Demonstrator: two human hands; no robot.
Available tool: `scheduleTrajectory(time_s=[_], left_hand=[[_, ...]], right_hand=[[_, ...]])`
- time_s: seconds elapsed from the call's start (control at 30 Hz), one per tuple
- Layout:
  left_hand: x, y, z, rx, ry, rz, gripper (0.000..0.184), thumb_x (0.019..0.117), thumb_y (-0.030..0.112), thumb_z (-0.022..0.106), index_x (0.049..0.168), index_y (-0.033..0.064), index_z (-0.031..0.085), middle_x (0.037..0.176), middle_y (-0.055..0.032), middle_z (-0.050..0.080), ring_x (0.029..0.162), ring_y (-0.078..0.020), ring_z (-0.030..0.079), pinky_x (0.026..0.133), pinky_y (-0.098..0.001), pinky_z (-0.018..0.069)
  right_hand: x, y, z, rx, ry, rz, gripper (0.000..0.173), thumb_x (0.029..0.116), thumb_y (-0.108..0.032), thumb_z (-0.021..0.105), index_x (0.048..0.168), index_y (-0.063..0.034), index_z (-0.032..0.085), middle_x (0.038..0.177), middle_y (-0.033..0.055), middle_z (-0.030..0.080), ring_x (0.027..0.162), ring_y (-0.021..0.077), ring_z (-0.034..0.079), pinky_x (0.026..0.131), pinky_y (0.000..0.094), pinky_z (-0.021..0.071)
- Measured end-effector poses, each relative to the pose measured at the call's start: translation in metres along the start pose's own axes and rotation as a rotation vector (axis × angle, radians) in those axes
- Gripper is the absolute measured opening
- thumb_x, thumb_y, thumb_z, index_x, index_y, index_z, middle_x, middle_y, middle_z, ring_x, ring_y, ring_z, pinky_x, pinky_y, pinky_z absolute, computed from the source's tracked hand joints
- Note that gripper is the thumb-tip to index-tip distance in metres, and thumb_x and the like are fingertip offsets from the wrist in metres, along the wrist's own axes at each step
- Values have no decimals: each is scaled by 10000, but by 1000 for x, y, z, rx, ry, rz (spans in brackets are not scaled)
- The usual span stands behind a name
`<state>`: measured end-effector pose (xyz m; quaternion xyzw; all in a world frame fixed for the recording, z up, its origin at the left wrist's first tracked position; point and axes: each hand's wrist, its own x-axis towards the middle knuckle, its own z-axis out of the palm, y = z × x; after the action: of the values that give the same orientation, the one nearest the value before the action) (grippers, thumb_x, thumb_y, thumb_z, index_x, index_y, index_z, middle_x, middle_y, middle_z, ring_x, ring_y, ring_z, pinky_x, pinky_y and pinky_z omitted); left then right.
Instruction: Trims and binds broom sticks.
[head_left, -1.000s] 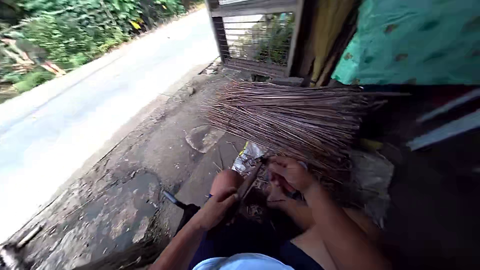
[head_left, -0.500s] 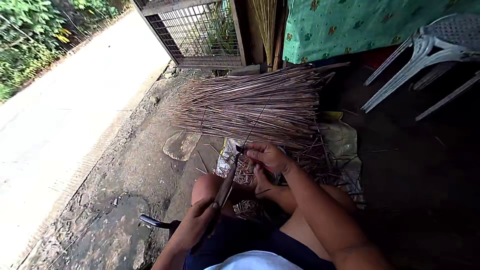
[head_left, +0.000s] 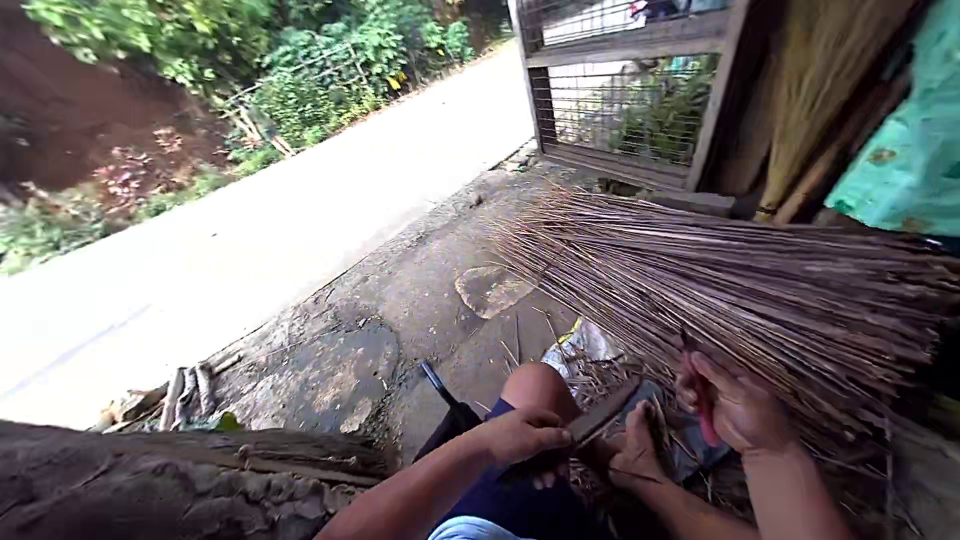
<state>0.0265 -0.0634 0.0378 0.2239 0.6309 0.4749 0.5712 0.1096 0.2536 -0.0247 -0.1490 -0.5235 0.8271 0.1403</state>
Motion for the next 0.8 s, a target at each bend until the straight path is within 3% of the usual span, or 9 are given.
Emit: scheduleTrajectory(time_s=[0.1,0.17,0.3,0.4,0.5,0.6,0.8], left_hand=[[1,-12,-1,-24,-57,22,312,1106,277,403,1066,40,603,797,-46,673,599,-114,638,547,-274,558],[1,-17,-1,-33,-43,53,316,1109,283,383,1057,55,595,746,-17,624,559,-86,577,511,-240,501],[13,-9,8,-157,-9,75,301,1115,279,331,1058,95,562,701,21,553,513,-55,502,480,-203,451],[29,1,16,-334,-28,93,298,1115,268,316,990,112,537,682,34,516,483,-37,463,446,-172,418],[33,9,19,-468,-101,95,313,1109,245,301,913,136,520,647,50,477,457,-25,426,420,-156,380],[31,12,18,-496,-134,88,312,1107,231,305,899,134,517,629,52,461,440,-23,415,401,-155,366],[33,4,14,-521,-197,65,302,1097,221,324,875,137,511,618,49,459,422,-24,407,390,-152,362]], right_hand=[[6,-3,-16,31,108,-40,300,1096,-237,340,1255,-164,583,711,-55,638,505,46,574,443,197,499],[4,-6,-13,13,89,-55,299,1095,-224,346,1232,-142,598,716,-38,652,499,56,583,437,208,511],[-17,2,18,-70,-127,-45,230,1046,-272,501,1029,-151,696,715,-8,686,514,81,612,464,231,540],[-33,17,40,-86,-367,22,219,1012,-357,619,957,-165,710,702,-1,679,526,80,614,481,238,543],[-39,21,46,-66,-520,19,237,986,-382,675,935,-161,745,686,-8,676,530,65,616,489,223,540],[-32,19,36,-129,-528,-77,215,992,-374,667,978,-184,767,694,-31,685,532,41,609,491,201,533],[-21,25,20,-163,-366,-156,164,998,-300,656,1035,-184,767,698,-20,686,509,50,593,476,209,526]])
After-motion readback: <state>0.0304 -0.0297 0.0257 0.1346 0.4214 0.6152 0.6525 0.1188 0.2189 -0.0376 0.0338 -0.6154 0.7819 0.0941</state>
